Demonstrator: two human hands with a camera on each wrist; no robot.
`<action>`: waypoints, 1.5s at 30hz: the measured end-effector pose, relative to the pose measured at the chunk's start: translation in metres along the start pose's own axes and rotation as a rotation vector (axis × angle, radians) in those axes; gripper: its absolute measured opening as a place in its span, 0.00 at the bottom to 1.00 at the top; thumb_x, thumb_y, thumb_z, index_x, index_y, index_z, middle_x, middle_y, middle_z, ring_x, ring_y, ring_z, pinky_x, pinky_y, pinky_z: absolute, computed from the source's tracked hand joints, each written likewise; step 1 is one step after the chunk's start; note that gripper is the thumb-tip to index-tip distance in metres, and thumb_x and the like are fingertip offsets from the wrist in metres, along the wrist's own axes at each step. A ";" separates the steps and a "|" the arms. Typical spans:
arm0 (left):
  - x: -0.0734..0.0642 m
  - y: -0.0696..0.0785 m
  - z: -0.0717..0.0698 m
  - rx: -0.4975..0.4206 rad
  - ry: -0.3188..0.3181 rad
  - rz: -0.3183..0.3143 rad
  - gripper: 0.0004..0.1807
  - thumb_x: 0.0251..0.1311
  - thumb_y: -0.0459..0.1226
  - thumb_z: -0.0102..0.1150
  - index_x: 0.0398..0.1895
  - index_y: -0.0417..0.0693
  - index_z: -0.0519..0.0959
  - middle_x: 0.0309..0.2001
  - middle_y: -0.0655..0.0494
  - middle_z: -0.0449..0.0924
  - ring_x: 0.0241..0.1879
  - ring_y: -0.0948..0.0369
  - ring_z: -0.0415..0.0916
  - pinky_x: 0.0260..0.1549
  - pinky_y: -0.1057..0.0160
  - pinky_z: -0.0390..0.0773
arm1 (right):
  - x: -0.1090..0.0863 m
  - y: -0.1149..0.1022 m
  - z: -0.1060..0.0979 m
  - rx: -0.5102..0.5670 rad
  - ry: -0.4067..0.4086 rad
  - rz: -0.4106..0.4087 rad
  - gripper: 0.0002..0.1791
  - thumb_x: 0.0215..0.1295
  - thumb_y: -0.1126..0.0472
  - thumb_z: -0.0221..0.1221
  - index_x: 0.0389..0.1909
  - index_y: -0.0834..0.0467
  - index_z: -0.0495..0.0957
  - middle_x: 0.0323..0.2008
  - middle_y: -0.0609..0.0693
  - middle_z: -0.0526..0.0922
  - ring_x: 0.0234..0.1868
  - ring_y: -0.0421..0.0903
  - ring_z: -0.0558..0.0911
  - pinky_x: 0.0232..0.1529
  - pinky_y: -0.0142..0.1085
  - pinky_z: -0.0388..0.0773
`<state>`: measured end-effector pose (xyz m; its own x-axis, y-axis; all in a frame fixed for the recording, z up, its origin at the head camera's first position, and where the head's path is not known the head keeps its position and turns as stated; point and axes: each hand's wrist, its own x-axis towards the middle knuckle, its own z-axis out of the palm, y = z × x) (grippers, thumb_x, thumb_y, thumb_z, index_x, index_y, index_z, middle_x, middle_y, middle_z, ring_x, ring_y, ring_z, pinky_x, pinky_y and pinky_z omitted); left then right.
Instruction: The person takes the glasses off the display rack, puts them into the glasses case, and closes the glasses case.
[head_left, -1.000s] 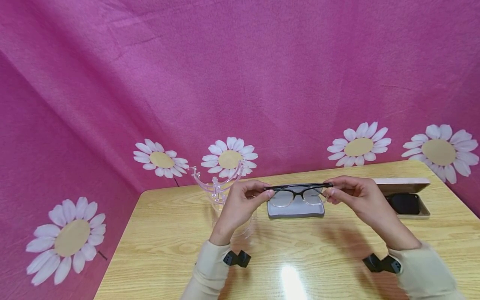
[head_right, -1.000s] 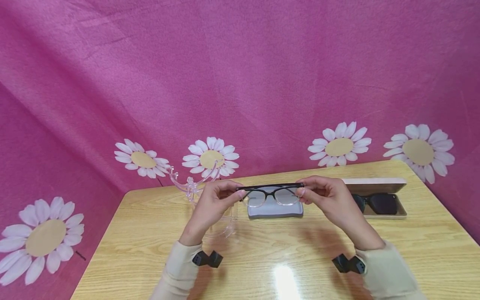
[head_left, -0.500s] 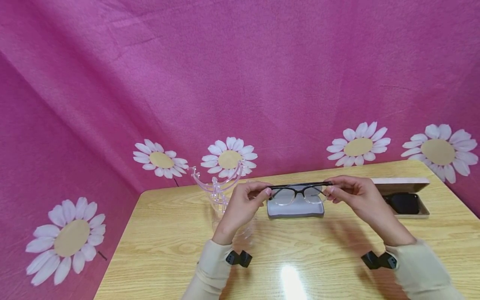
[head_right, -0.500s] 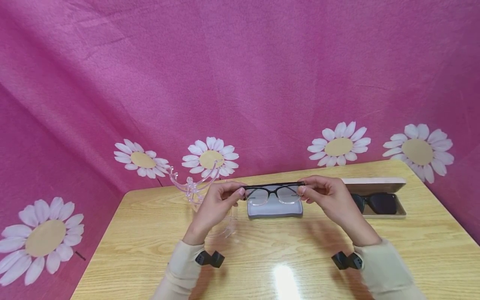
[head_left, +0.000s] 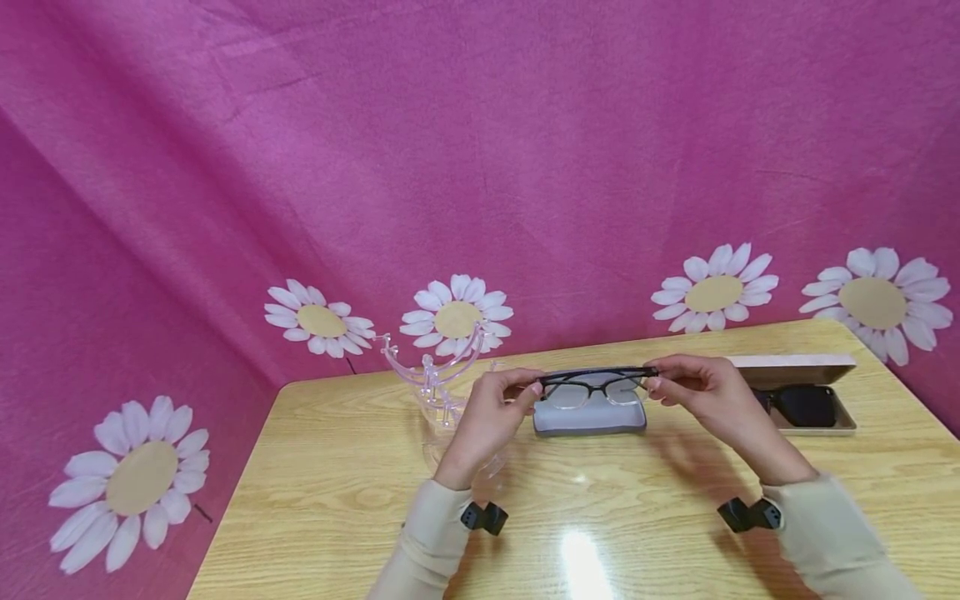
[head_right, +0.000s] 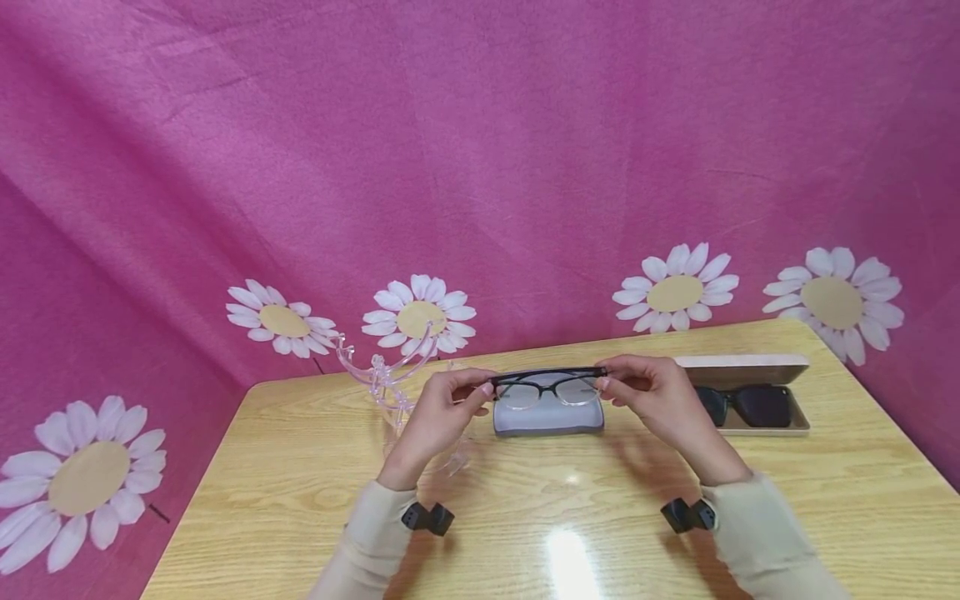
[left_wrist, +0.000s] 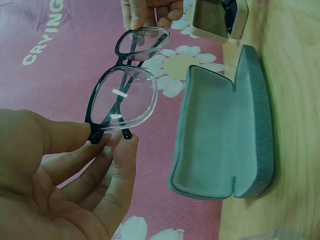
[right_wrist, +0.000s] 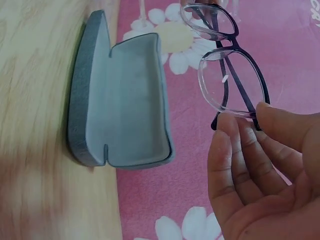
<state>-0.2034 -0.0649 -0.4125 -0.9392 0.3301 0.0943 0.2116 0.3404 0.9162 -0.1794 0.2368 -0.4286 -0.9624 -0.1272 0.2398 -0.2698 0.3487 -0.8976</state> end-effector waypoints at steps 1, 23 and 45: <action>0.001 -0.002 0.001 0.007 0.002 -0.003 0.15 0.75 0.33 0.56 0.58 0.40 0.85 0.51 0.41 0.88 0.47 0.49 0.88 0.43 0.63 0.89 | 0.001 0.002 0.000 -0.002 -0.003 0.006 0.16 0.71 0.69 0.63 0.56 0.74 0.80 0.34 0.31 0.89 0.34 0.29 0.87 0.36 0.29 0.86; 0.009 -0.034 0.024 0.135 0.046 -0.040 0.12 0.71 0.29 0.59 0.52 0.38 0.87 0.48 0.42 0.89 0.42 0.53 0.89 0.34 0.73 0.81 | 0.004 0.038 0.006 -0.151 -0.115 0.165 0.19 0.75 0.63 0.61 0.60 0.69 0.81 0.48 0.63 0.90 0.40 0.27 0.85 0.42 0.26 0.83; 0.016 -0.056 0.030 0.174 0.029 -0.102 0.10 0.70 0.29 0.58 0.48 0.36 0.87 0.34 0.45 0.89 0.26 0.61 0.85 0.25 0.72 0.79 | 0.007 0.061 0.021 -0.039 -0.179 0.236 0.16 0.78 0.68 0.54 0.58 0.75 0.79 0.43 0.64 0.89 0.33 0.31 0.81 0.34 0.29 0.84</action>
<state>-0.2226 -0.0520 -0.4737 -0.9650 0.2615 0.0181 0.1563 0.5186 0.8406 -0.2016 0.2382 -0.4894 -0.9789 -0.1993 -0.0460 -0.0436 0.4231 -0.9050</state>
